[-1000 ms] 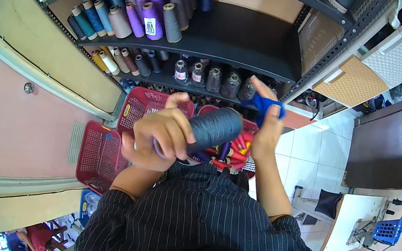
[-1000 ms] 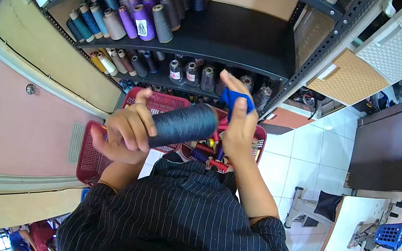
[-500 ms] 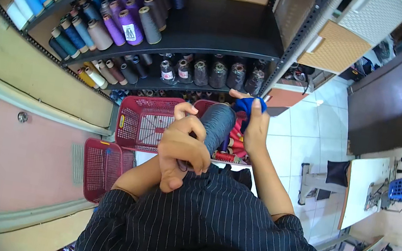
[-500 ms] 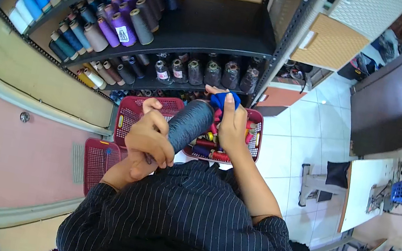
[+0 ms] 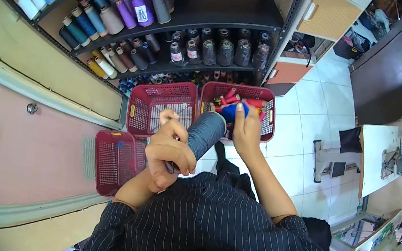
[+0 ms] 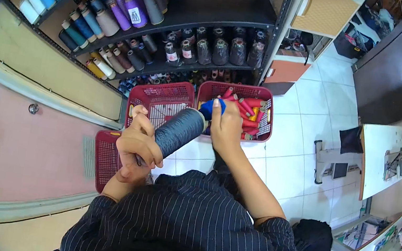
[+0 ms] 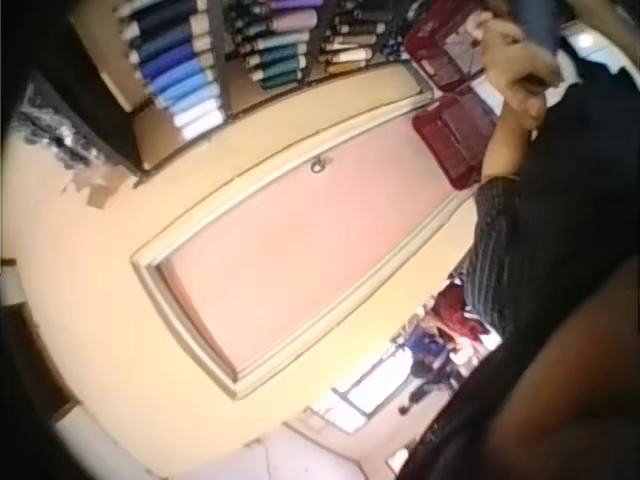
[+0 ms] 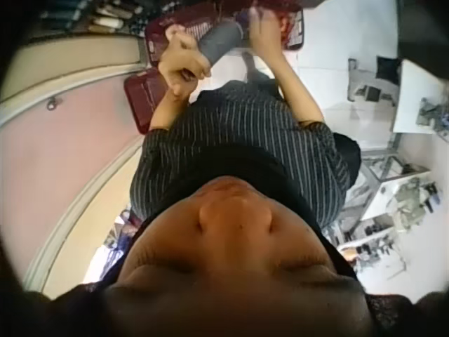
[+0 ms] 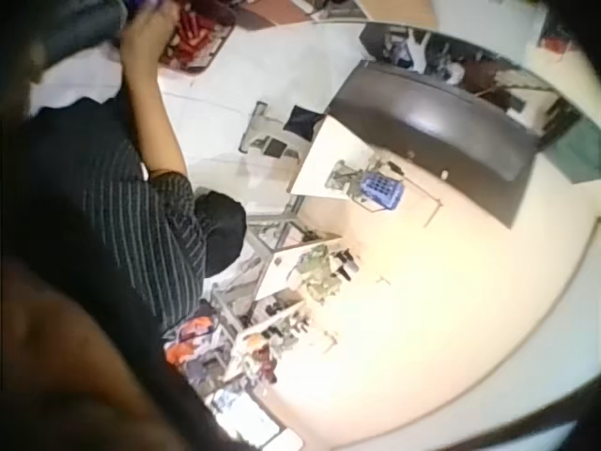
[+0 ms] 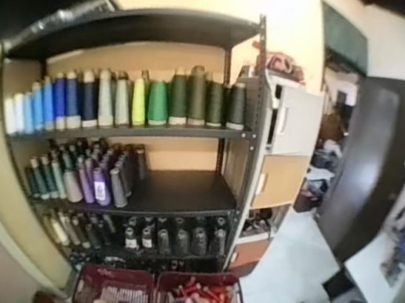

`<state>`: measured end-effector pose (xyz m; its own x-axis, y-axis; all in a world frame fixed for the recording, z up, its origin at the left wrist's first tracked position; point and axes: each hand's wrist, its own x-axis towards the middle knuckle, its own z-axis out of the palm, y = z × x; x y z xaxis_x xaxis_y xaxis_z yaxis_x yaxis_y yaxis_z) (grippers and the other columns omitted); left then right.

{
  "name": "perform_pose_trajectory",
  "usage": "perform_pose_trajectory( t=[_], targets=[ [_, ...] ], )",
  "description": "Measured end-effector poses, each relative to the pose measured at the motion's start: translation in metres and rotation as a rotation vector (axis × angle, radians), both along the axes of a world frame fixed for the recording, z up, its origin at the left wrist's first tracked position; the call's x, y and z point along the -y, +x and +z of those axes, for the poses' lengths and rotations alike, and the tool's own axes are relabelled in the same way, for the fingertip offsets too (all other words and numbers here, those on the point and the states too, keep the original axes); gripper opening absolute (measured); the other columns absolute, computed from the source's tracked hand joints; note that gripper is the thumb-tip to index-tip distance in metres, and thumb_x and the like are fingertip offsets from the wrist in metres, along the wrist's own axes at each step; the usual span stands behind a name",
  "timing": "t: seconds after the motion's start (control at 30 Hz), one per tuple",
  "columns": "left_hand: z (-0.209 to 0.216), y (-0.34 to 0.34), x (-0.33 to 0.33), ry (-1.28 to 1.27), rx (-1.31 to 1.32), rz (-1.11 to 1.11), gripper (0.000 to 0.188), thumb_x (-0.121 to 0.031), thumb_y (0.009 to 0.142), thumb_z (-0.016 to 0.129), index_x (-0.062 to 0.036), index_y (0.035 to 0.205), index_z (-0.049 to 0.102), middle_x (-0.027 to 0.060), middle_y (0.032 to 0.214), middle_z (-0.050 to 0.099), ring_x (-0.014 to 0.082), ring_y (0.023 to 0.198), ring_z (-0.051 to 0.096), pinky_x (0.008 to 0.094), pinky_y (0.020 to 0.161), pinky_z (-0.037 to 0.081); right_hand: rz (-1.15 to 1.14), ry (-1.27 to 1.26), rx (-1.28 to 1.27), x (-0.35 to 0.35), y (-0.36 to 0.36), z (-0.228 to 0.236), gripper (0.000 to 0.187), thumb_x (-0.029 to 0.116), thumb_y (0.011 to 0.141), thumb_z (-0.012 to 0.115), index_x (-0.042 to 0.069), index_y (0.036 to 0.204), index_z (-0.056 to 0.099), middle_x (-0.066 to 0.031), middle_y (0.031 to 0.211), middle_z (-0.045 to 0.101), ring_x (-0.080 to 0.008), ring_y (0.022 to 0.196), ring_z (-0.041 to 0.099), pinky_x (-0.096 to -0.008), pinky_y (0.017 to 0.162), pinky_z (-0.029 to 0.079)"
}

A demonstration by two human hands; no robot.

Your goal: The person repeatedly wipes the surface of thread spools using a blue cloth. They pick up spools from a red basket, wipe them thoroughly, and place them on a shelf. The person handles multiple spools of different colors, including grey and purple, in a repetitive cleaning cycle.

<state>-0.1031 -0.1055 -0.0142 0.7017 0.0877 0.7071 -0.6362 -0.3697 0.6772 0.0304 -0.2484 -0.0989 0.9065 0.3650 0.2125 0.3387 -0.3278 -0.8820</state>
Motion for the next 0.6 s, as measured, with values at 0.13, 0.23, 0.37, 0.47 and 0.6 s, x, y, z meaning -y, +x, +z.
perform_pose_trajectory(
  t=[0.13, 0.23, 0.37, 0.47, 0.6],
  targets=[
    [-0.007, -0.049, 0.02, -0.045, -0.134, 0.025, 0.067, -0.075, 0.083, 0.033, -0.021, 0.047, 0.049, -0.0093, 0.05, 0.058, 0.0121, 0.064, 0.038, 0.0393, 0.092, 0.023, 0.182, 0.274, -0.096, 0.024, -0.051, 0.033, 0.036, 0.028, 0.099, 0.043, -0.001, 0.102, 0.063, -0.0208, 0.091, 0.062, -0.0376, 0.085, 0.059, -0.0422, 0.08, 0.045],
    [-0.009, -0.075, 0.037, -0.035, -0.099, 0.002, 0.068, -0.076, 0.083, 0.033, -0.0205, 0.048, 0.049, -0.0092, 0.05, 0.059, 0.012, 0.065, 0.038, 0.0381, 0.094, 0.023, 0.475, 0.478, -0.169, 0.03, -0.111, 0.053, 0.033, 0.028, 0.097, 0.047, -0.001, 0.105, 0.061, -0.0185, 0.096, 0.062, -0.0364, 0.091, 0.059, -0.0423, 0.082, 0.045],
    [-0.021, -0.1, 0.054, -0.174, 0.01, 0.064, 0.06, -0.065, 0.081, 0.037, -0.0171, 0.047, 0.046, -0.0028, 0.047, 0.056, 0.0154, 0.064, 0.038, 0.0395, 0.097, 0.025, 0.608, 0.344, 0.219, 0.026, -0.152, 0.035, 0.026, 0.023, 0.092, 0.051, 0.001, 0.102, 0.062, -0.0157, 0.098, 0.064, -0.0363, 0.092, 0.059, -0.0422, 0.084, 0.044],
    [-0.022, -0.114, 0.062, -0.267, 0.035, 0.076, 0.052, -0.057, 0.075, 0.037, -0.0136, 0.049, 0.046, 0.0026, 0.045, 0.055, 0.0182, 0.066, 0.038, 0.0398, 0.1, 0.023, 0.567, 0.29, 0.177, 0.03, -0.151, 0.009, 0.031, 0.027, 0.095, 0.047, 0.001, 0.098, 0.063, -0.0178, 0.096, 0.064, -0.0362, 0.09, 0.059, -0.0427, 0.081, 0.045],
    [-0.015, -0.118, 0.072, -0.268, 0.054, 0.063, 0.05, -0.056, 0.076, 0.037, -0.0135, 0.052, 0.047, 0.0026, 0.046, 0.054, 0.0195, 0.07, 0.038, 0.0409, 0.101, 0.021, 0.496, 0.205, -0.273, 0.045, -0.128, -0.019, 0.038, 0.031, 0.098, 0.043, 0.001, 0.095, 0.065, -0.0198, 0.093, 0.064, -0.0379, 0.092, 0.059, -0.0434, 0.083, 0.044]
  ],
)
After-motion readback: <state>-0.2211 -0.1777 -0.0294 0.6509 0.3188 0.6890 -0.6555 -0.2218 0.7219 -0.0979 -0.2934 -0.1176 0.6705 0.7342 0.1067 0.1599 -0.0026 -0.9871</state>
